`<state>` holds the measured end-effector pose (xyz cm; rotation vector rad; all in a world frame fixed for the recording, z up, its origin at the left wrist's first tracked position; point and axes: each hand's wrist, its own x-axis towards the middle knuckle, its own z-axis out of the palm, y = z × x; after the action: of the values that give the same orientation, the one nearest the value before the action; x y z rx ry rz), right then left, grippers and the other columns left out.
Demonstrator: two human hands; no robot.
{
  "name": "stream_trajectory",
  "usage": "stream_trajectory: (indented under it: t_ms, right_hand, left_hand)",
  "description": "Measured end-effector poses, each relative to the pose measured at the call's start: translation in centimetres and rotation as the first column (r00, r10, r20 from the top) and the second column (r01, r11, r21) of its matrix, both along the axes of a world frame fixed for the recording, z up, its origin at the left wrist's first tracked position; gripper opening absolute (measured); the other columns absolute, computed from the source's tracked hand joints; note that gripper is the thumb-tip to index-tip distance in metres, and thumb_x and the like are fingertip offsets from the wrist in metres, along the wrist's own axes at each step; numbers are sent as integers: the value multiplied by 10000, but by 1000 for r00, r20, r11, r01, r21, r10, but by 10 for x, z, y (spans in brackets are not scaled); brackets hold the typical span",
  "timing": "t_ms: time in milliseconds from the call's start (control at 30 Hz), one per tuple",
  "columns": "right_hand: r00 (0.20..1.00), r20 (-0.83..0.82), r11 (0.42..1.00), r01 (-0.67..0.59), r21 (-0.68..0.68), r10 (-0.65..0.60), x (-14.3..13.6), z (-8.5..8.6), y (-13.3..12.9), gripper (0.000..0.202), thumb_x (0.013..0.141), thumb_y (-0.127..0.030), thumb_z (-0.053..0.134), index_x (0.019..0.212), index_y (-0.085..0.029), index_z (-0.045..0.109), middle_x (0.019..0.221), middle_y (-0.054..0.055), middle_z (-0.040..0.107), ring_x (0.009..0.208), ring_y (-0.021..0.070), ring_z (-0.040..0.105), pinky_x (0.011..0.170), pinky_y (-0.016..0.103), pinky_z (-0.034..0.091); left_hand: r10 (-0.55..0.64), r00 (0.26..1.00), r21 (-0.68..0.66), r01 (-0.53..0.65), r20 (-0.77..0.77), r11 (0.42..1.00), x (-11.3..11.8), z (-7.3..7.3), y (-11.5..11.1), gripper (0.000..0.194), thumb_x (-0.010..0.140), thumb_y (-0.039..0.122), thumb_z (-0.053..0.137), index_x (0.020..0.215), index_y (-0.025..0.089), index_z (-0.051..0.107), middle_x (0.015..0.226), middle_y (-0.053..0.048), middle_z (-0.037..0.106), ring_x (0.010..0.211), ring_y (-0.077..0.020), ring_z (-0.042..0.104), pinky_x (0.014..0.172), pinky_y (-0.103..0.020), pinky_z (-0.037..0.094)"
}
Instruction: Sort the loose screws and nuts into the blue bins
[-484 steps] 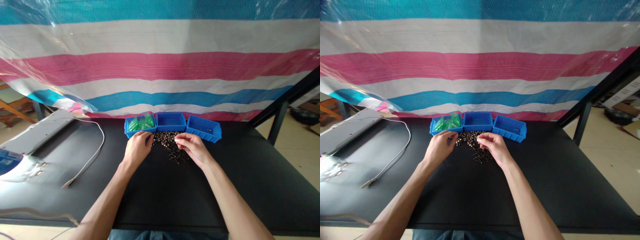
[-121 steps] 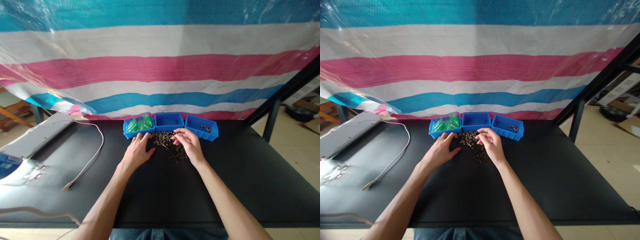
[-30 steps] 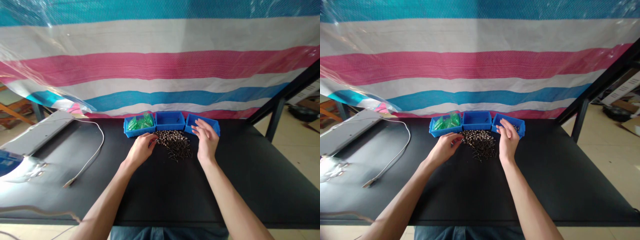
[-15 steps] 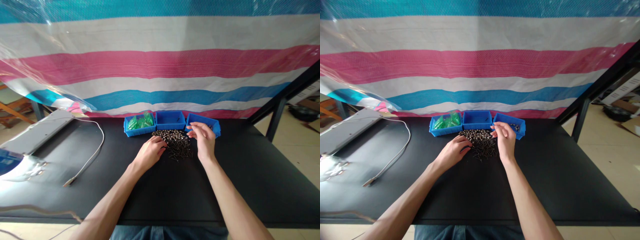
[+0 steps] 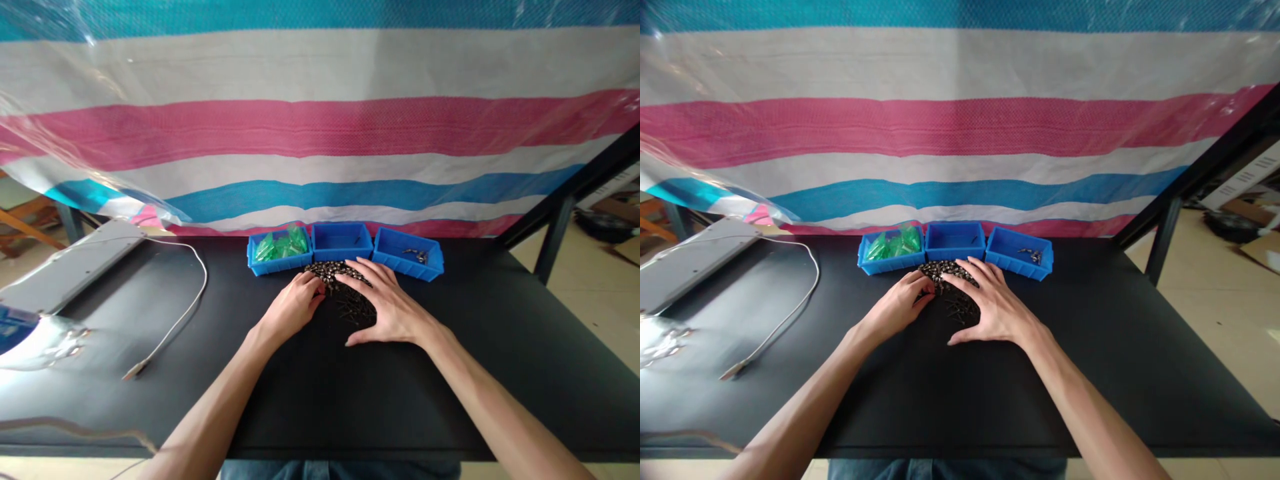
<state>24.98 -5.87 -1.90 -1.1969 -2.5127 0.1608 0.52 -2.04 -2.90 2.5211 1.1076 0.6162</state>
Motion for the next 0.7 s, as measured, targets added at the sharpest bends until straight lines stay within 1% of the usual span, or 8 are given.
stream_trajectory:
  t_ms: [67, 167, 267, 400, 500, 567, 633, 700]
  right_hand:
    - [1000, 18, 1000, -18, 1, 18, 8, -4, -1, 1065, 685, -743, 762, 1557, -291, 353, 1640, 153, 295, 1513, 385, 249, 1196, 599, 265]
    - [999, -13, 999, -31, 21, 31, 12, -10, 4, 1029, 708, -739, 747, 1549, -284, 370, 1609, 170, 343, 1475, 385, 322, 1176, 587, 302]
    - [998, -40, 997, -47, 65, 50, 3, -12, 16, 953, 734, -721, 740, 1517, -279, 425, 1531, 174, 444, 1400, 379, 414, 1125, 566, 362]
    - [992, -59, 985, -104, 138, 113, -15, -10, 34, 795, 806, -667, 708, 1443, -228, 525, 1384, 171, 563, 1241, 345, 535, 1022, 504, 437]
    - [991, -91, 983, -87, 161, 103, -26, -11, 42, 705, 839, -614, 700, 1411, -226, 561, 1283, 152, 612, 1152, 329, 568, 984, 485, 449]
    - [990, -101, 982, -76, 171, 95, -30, -11, 43, 690, 835, -610, 703, 1389, -219, 578, 1235, 145, 627, 1113, 324, 575, 968, 479, 450]
    - [989, -111, 982, -73, 177, 94, -33, -10, 42, 667, 832, -604, 700, 1360, -210, 595, 1190, 137, 637, 1075, 318, 579, 940, 470, 452]
    - [987, -130, 979, -71, 189, 97, -35, -6, 40, 589, 843, -534, 695, 1319, -196, 616, 1141, 132, 647, 1036, 311, 580, 904, 462, 454]
  left_hand:
    - [9, 1000, -8, -9, 1, 1000, 0, 0, 1, 82, 930, 99, 582, 897, 174, 594, 963, -71, 632, 929, -229, 609, 866, -365, 527]
    - [6, 1000, -21, -6, 12, 1000, 0, 1, 0, 91, 928, 94, 573, 891, 178, 579, 957, -69, 621, 917, -222, 608, 853, -356, 525]
    - [11, 999, -33, -10, 39, 999, 0, 1, 0, 81, 920, 102, 584, 899, 179, 573, 959, -67, 618, 901, -216, 611, 833, -346, 523]
    - [45, 995, -45, -41, 90, 998, -4, 1, 2, 72, 915, 117, 586, 887, 183, 580, 920, -49, 622, 810, -186, 610, 740, -302, 512]
    - [101, 981, -48, -94, 165, 994, -9, 4, 6, 84, 913, 126, 579, 856, 187, 588, 820, -18, 628, 713, -158, 596, 672, -274, 489]
    - [152, 961, -76, -138, 230, 987, -12, 7, 8, 83, 896, 132, 600, 835, 188, 607, 765, -4, 648, 664, -146, 595, 648, -266, 486]
    - [204, 930, -132, -170, 307, 977, -13, 10, 9, 62, 873, 144, 631, 829, 188, 636, 758, -3, 685, 666, -147, 628, 655, -265, 510]
    - [247, 893, -188, -187, 376, 964, -14, 12, 9, 31, 852, 164, 659, 833, 189, 660, 772, -7, 716, 694, -154, 668, 681, -271, 542]
